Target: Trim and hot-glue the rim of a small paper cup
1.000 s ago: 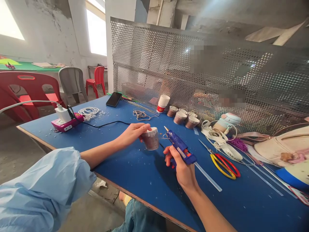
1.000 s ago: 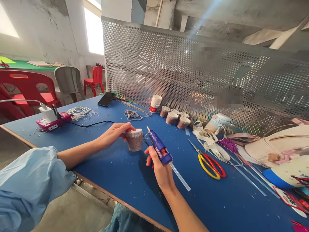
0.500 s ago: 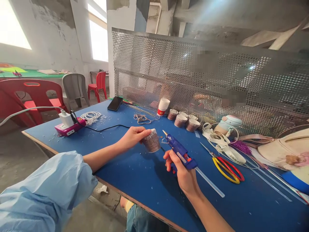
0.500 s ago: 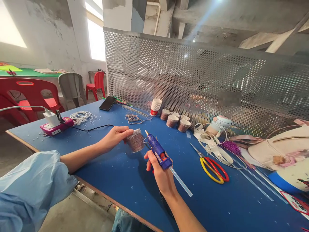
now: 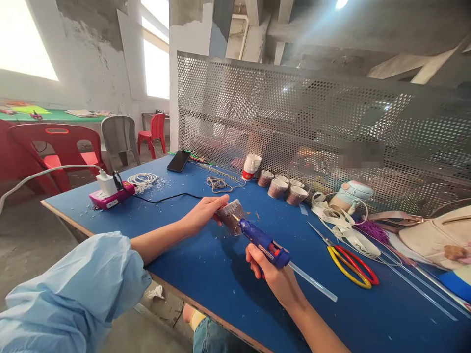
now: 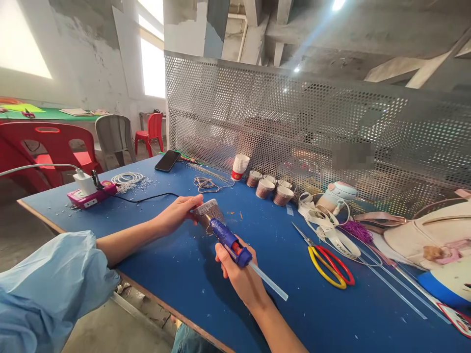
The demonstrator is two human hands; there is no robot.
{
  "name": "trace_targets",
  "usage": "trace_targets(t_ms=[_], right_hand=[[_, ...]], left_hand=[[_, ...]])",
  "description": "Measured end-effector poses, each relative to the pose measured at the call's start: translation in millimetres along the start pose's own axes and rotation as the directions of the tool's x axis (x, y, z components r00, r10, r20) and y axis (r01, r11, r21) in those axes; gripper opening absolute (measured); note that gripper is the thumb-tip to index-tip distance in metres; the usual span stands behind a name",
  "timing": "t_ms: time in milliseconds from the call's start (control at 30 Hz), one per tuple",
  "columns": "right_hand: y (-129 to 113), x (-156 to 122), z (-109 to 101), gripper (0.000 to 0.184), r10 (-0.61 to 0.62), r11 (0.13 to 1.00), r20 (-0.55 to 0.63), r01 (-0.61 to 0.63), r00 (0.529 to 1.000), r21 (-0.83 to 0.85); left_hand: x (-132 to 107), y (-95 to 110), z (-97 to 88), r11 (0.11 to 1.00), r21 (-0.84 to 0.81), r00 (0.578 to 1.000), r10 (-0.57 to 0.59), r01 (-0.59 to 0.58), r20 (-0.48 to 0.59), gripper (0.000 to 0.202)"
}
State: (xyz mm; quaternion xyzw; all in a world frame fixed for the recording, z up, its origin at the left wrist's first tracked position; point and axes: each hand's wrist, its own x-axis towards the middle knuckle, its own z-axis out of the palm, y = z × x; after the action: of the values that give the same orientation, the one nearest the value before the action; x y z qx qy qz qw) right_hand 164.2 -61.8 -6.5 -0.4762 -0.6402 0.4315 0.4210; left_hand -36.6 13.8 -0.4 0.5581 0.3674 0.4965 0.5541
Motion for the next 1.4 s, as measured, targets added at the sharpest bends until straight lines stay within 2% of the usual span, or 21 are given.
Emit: trace_targets(t_ms=[200,567,933,1400], right_hand=[[1,0,1,0.042,0.036,0.998,-0.013,-0.036,0.999,-0.043],[0,0,0,0.042,0.054,0.998,-0.054,-0.055,0.997,-0.018],[-1,0,0,0.043,0.052,0.998,-0.033,-0.053,0.998,-0.028],[4,0,1,0.046,0.064,0.996,-0.078,-0.068,0.995,-0.049]], left_hand=[[-2,4,2.7,1.000,-0.022,1.000,0.000,0.000,0.012,0.051],[-1,2,2.4,0.999,-0.050,1.000,0.015,-0.015,0.002,0.047],[-5,7,5.8,0.998,0.064,1.000,0.012,-0.014,0.024,0.021],[-7,10,6.7,0.990,0.140,0.999,0.029,-0.032,0.020,0.023]])
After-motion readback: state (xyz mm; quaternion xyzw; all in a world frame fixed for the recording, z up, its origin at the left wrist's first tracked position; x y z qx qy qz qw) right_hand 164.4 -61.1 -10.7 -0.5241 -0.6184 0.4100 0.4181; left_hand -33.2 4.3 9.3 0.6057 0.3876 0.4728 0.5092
